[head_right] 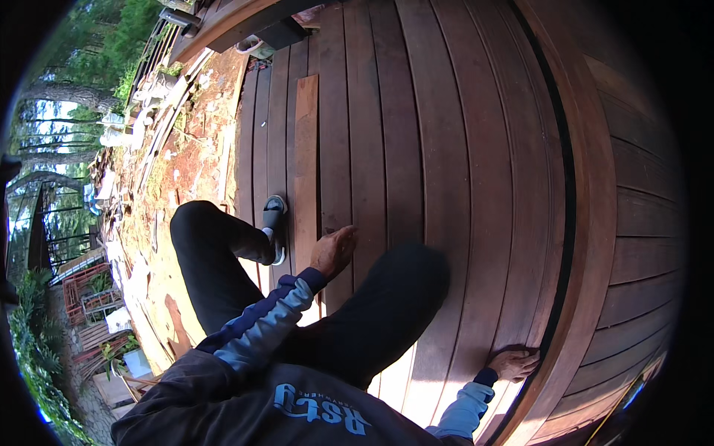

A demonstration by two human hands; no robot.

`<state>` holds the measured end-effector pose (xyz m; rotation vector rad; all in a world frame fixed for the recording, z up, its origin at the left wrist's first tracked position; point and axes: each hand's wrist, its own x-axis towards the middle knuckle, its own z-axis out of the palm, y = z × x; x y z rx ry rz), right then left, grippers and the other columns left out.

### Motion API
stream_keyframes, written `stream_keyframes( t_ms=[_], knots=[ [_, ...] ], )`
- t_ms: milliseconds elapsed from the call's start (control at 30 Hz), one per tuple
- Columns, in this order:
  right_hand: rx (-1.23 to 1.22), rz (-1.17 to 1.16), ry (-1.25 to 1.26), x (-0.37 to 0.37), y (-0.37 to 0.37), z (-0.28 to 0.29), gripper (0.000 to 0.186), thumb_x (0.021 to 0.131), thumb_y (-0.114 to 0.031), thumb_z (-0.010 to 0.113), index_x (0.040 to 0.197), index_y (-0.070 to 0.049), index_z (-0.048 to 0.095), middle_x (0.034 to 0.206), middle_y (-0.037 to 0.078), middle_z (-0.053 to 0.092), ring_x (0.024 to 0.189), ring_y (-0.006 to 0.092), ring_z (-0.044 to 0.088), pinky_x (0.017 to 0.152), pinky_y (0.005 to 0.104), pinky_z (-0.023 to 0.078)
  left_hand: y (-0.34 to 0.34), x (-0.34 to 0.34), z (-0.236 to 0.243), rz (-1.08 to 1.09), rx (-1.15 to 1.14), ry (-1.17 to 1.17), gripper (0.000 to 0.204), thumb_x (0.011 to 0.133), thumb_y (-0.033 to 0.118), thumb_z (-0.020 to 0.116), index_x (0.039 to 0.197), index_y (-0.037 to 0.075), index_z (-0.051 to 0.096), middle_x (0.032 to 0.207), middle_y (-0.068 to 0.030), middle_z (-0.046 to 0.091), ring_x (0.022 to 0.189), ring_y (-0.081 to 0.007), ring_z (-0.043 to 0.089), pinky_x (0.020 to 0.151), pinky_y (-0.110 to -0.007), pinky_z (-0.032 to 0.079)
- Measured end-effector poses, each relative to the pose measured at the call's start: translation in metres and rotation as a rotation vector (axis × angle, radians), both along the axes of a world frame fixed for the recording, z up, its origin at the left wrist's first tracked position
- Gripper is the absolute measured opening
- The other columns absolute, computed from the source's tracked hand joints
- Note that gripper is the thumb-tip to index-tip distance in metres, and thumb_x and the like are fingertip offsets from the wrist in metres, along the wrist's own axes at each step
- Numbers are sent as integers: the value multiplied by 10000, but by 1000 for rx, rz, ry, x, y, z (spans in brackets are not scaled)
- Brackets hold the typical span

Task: The person kneels on a wooden deck and installs a new plank. They apply glue from a bottle along the edge of an existing plank, then place the new plank into position and press it down to secure it.

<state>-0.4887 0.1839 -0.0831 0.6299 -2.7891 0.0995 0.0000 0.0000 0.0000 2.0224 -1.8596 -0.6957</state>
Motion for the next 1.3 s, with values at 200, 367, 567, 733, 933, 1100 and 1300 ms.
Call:
stream_keyframes(
  t_ms=[200,367,567,733,933,1100,1300],
  knots=[
    [-29,111,72,-8,11,24,462,998,-407,320,1251,-95,548,1261,176,552,1147,392,488,945,539,382,-62,11,-86,-174,65,-39,359,872,156,605,1216,77,538,1102,-149,579,1064,-338,545,909,-402,460],
    [-57,315,63,-19,17,30,527,1006,-398,298,1176,24,565,1129,229,605,1018,420,533,906,527,399,-96,-12,-122,-402,-325,53,441,857,235,641,1267,119,529,1191,-119,510,1105,-313,498,953,-466,373],
    [-46,331,155,-53,46,32,459,1013,-330,349,1146,14,624,1090,188,649,1008,328,621,865,426,510,-91,-15,-133,-388,-268,72,457,825,341,674,1220,139,566,1205,-101,511,1105,-290,501,958,-466,347],
    [-134,362,89,-16,10,36,409,999,-254,365,1191,8,615,1114,176,659,1009,303,629,892,379,497,-99,-15,-129,-386,-311,61,415,827,275,681,1208,150,575,1192,-92,529,1102,-290,508,957,-449,353],
    [-139,539,49,135,-63,84,256,962,-160,526,1138,-15,644,999,145,689,844,238,669,721,323,528,-97,-15,-136,-428,-364,33,406,827,241,674,1214,166,575,1195,-91,531,1101,-295,511,967,-457,351],
    [-112,1094,-650,285,-49,79,281,702,39,661,977,-12,646,676,114,575,611,275,545,584,361,457,-95,-18,-130,-490,-359,-35,433,844,310,649,1252,200,557,1252,-105,499,1174,-317,467,1008,-512,303],
    [-3,753,-562,299,6,39,438,829,-55,593,1262,-26,534,1299,154,516,1157,345,521,989,438,411,-98,-18,-143,-752,-405,-185,570,906,521,531,1413,289,413,1499,-63,336,1381,-294,313,1091,-628,171]
  ],
)
